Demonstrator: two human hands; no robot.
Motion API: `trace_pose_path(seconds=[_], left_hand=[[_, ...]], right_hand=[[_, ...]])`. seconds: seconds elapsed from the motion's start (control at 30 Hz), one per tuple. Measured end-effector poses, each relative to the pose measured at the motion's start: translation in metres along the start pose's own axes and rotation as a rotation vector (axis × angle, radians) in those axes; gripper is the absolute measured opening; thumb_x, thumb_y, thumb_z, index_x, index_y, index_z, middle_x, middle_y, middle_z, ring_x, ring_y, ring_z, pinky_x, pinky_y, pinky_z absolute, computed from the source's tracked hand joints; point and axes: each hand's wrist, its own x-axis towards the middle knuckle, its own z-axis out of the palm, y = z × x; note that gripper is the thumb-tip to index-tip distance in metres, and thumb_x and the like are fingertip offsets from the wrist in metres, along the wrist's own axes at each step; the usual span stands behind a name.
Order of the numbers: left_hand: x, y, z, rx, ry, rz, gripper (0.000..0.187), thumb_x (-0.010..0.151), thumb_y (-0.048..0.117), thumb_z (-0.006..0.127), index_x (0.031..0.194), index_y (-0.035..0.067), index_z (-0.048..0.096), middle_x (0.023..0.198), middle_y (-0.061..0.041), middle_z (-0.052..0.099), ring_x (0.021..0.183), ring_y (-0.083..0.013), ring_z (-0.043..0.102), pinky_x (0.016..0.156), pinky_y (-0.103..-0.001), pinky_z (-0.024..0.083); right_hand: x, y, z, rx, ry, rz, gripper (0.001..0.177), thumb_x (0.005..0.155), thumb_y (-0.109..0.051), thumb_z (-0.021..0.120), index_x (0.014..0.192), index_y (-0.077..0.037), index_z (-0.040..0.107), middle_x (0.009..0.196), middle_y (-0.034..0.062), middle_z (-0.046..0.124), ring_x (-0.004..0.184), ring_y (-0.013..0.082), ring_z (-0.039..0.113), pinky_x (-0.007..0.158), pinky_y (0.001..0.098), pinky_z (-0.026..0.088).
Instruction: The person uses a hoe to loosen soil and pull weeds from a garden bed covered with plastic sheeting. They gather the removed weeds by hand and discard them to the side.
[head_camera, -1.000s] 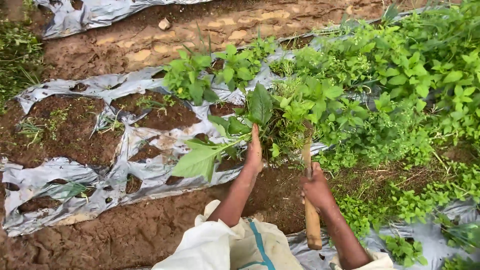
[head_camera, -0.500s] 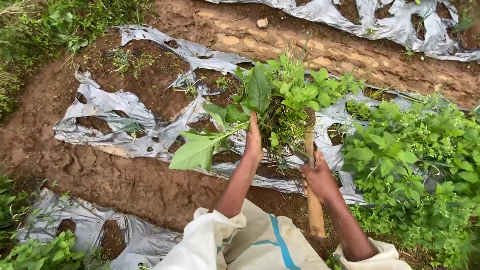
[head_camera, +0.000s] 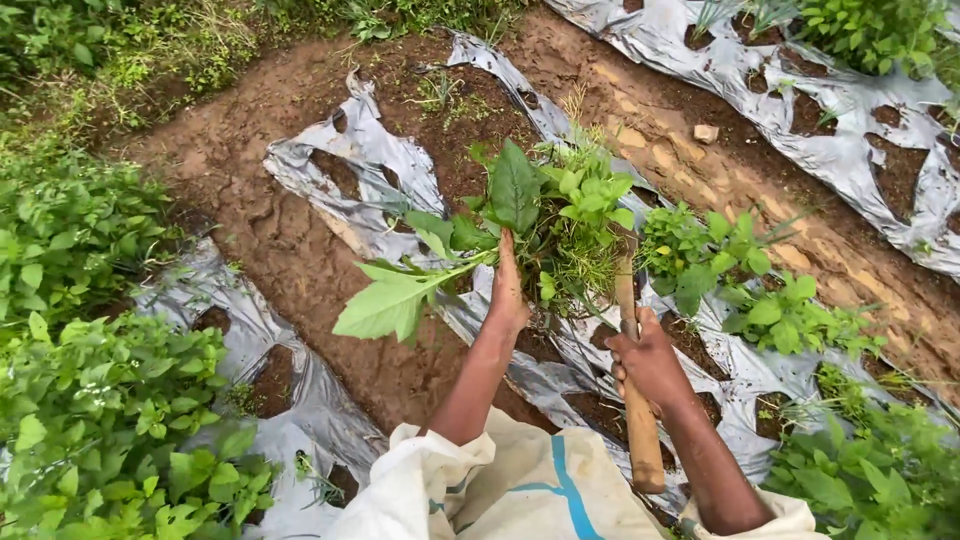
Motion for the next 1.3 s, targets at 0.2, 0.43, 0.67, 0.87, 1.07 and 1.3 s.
trace_pose_path(seconds=[0.2,0.43,0.67,0.87,1.07,1.3], left_hand=[[-0.006,0.018,-0.047,-0.217,0.155,0.059,0.085,0.098,0.072,0.021,0.162,0.017,0.009,0.167,-0.022,0.0,0.152,-0.0457,-0.003,0.119,-0.066,-0.002],[0.005,0.022,-0.11,-0.278,0.308,0.146,0.083,0.099,0.072,0.021,0.163,0.02,0.009,0.167,-0.022,-0.001,0.151,-0.0453,-0.003,0.118,-0.066,-0.001],[0.023,0.056,-0.163,-0.358,0.442,0.196,0.082,0.098,0.072,0.018,0.163,0.023,0.007,0.168,-0.021,-0.002,0.152,-0.044,-0.005,0.118,-0.066,-0.001],[0.076,0.107,-0.214,-0.409,0.552,0.244,0.081,0.099,0.068,0.016,0.163,0.02,0.005,0.168,-0.021,-0.004,0.152,-0.0457,-0.005,0.12,-0.064,-0.001],[0.147,0.164,-0.277,-0.358,0.587,0.196,0.086,0.096,0.077,0.021,0.163,0.025,0.008,0.167,-0.019,-0.001,0.151,-0.0448,-0.002,0.117,-0.068,-0.001],[0.169,0.226,-0.331,-0.382,0.686,0.174,0.079,0.1,0.066,0.028,0.163,0.025,0.004,0.167,-0.017,-0.009,0.151,-0.0437,-0.008,0.119,-0.062,-0.003]], right_hand=[[0.043,0.0,0.03,-0.131,-0.168,-0.037,0.042,0.098,0.004,0.047,0.137,0.019,0.04,0.066,0.0112,0.051,0.044,0.0184,0.05,0.031,0.0327,0.049],[0.076,-0.021,0.076,-0.202,-0.347,-0.061,0.046,0.097,0.005,0.046,0.14,0.016,0.037,0.068,0.0108,0.052,0.045,0.0191,0.051,0.032,0.0341,0.05],[0.105,-0.084,0.144,-0.271,-0.491,-0.111,0.043,0.098,0.005,0.044,0.14,0.015,0.038,0.067,0.0079,0.05,0.045,0.018,0.05,0.033,0.0332,0.049],[0.158,-0.136,0.215,-0.285,-0.592,-0.083,0.045,0.099,0.003,0.046,0.142,0.014,0.036,0.068,0.0084,0.05,0.047,0.0167,0.049,0.035,0.0322,0.049],[0.229,-0.189,0.291,-0.364,-0.601,-0.047,0.035,0.101,0.004,0.044,0.134,0.018,0.043,0.069,0.0101,0.052,0.047,0.0178,0.05,0.036,0.0317,0.049],[0.309,-0.197,0.372,-0.339,-0.675,-0.008,0.043,0.101,0.003,0.046,0.142,0.013,0.038,0.071,0.0118,0.054,0.047,0.0165,0.05,0.037,0.0313,0.051]])
